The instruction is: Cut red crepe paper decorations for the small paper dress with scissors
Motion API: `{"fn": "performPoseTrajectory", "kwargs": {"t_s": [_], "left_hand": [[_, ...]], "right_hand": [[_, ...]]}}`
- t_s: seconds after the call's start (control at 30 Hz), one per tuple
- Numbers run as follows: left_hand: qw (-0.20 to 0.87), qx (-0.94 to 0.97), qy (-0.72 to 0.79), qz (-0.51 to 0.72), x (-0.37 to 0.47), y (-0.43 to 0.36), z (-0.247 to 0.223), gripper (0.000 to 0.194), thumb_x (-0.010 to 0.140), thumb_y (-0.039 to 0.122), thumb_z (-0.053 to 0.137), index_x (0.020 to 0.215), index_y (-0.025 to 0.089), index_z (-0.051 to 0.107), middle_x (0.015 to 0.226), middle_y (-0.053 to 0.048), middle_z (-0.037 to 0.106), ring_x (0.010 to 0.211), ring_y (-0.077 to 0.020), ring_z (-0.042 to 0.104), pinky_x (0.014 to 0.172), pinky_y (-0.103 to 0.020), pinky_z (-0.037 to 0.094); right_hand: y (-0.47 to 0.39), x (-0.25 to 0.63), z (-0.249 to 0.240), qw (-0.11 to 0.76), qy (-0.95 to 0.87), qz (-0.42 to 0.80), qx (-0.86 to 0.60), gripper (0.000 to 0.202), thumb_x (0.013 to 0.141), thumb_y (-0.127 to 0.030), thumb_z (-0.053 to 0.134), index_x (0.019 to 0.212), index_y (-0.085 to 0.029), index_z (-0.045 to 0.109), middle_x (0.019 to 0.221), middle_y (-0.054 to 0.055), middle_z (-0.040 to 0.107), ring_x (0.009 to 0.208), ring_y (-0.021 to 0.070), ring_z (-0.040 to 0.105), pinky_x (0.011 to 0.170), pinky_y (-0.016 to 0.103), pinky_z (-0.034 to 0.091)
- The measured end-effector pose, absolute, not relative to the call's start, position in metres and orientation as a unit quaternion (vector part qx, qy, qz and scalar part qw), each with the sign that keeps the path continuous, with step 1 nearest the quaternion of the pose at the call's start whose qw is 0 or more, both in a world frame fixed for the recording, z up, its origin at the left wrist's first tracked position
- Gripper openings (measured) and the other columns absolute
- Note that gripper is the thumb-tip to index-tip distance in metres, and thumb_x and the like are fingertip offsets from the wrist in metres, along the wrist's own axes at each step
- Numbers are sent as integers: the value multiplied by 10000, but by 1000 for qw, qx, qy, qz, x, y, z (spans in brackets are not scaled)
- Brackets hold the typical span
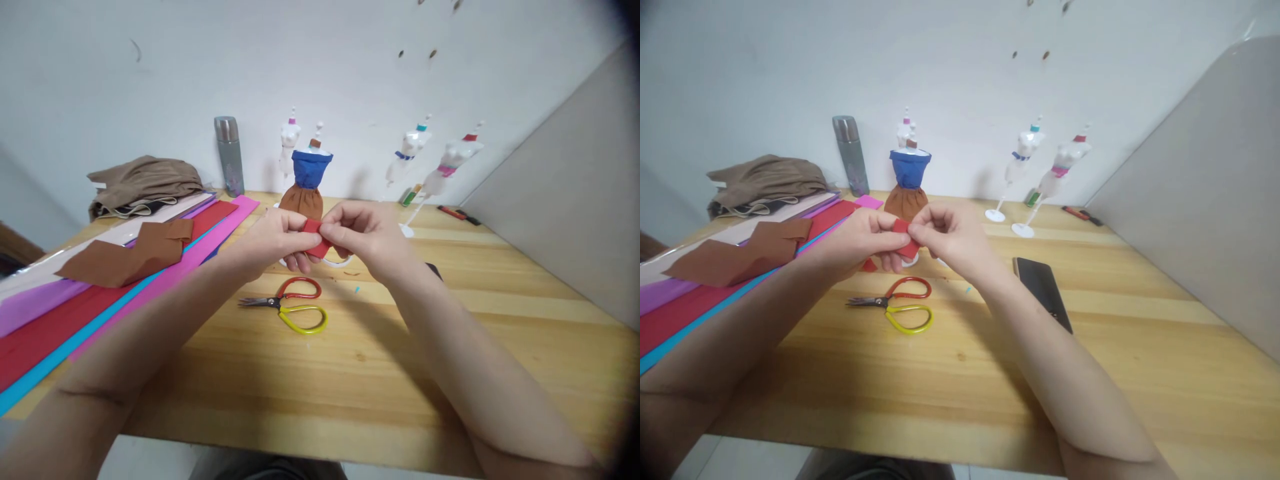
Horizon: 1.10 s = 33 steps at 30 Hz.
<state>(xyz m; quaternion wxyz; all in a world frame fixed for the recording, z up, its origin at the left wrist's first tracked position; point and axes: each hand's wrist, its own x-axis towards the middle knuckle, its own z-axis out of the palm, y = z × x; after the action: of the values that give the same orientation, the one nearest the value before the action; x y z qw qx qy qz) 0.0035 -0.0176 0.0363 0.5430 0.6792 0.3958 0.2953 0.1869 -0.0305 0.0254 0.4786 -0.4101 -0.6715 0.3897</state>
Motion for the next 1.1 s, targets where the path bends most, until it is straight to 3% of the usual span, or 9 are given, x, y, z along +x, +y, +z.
{"fn": "performPoseTrajectory", "kwargs": {"t_s": [0.2,0.33,0.4,0.5,0.7,1.1], "left_hand": [[559,675,371,307,1,-13,32,169,846,260,719,750,122,724,657,-36,739,533,-99,674,520,-170,513],[613,648,313,327,-5,-3,22,427,862,525,729,766,110,750,708,-81,761,516,-108,667,482,-182,493],[630,631,304,336,-6,-1,19,483,883,583,694,790,114,756,739,-92,772,518,-116,675,474,-190,491],[625,633,307,338,-5,-2,19,423,862,531,727,773,118,749,718,-79,763,524,-111,676,485,-183,495],[561,674,343,337,-1,-6,21,183,832,259,715,685,157,679,628,-22,741,505,-87,656,499,-158,505],[542,689,351,329,-3,-7,28,213,830,246,694,646,168,624,631,-18,734,495,-88,637,496,-170,507]], "right_hand": [[-30,183,23,522,-644,378,-412,183,734,-288,760,605,-235,641,516,-28,545,431,108,422,424,286,320],[-27,184,21,557,-619,374,-408,192,739,-257,752,587,-238,636,504,-27,549,414,105,423,416,285,323],[-26,184,21,570,-613,370,-404,191,730,-256,743,573,-237,636,494,-24,549,409,104,421,412,283,305],[-27,184,21,574,-613,369,-398,175,714,-256,737,567,-236,642,489,-21,555,407,103,421,410,282,292],[-30,182,21,565,-621,384,-384,170,723,-276,770,605,-231,656,498,-27,539,412,102,408,413,279,291],[-28,184,18,573,-601,408,-381,168,714,-284,779,613,-220,660,487,-33,526,424,98,404,417,266,265]]}}
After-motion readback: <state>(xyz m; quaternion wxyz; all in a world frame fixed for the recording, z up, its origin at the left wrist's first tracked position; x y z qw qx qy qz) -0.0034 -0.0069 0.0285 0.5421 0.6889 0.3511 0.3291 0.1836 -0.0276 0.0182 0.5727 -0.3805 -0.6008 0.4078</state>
